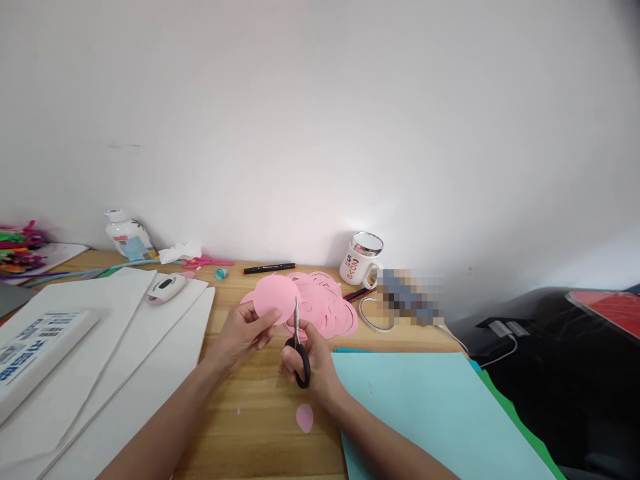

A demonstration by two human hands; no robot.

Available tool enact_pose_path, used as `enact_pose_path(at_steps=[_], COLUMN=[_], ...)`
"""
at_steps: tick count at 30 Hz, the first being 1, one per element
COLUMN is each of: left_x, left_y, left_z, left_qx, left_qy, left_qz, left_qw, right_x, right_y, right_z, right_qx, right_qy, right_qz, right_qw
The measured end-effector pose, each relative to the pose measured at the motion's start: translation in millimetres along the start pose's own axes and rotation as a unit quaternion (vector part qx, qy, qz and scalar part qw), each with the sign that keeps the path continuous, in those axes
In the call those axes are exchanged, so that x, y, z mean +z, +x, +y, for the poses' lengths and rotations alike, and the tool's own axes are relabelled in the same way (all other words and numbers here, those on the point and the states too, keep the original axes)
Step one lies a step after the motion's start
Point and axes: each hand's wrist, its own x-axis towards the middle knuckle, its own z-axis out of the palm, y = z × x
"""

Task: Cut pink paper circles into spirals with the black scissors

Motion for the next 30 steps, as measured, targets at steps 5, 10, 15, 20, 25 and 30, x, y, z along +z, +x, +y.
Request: enact_pose_path(at_steps=[5, 10, 15, 20, 25, 30], left_x=[0.6, -4.4, -5.6, -4.0, -4.0, -4.2], left_y=[0.2, 1.2, 1.8, 1.3, 1.2, 1.7], left_z=[-1.7, -7.0, -8.8, -7.3, -6.7, -6.4], left_qx=[0.005, 0.028, 0.038, 0.042, 0.040, 0.048], left_qy=[0.024, 0.080, 0.084, 0.077, 0.083, 0.071], left_qz=[0.002, -0.042, -0.046, -0.042, -0.036, -0.031], left_qw=[1.000, 0.996, 0.995, 0.995, 0.995, 0.996], right_x=[1.3, -1.1, -4.3, -5.1, -5.5, -6.0], right_y=[-1.9, 0.5, 3.2, 2.6, 2.1, 1.9], right_z=[-1.3, -11.4, -15.1, -14.0, -11.5, -8.5], right_qx=[0.020, 0.000, 0.011, 0.009, -0.005, -0.004], right_qy=[-0.016, 0.004, 0.020, 0.012, -0.008, -0.038], right_qz=[-0.008, 0.000, 0.000, -0.007, -0.009, 0.004], right_qw=[1.000, 1.000, 1.000, 1.000, 1.000, 0.999])
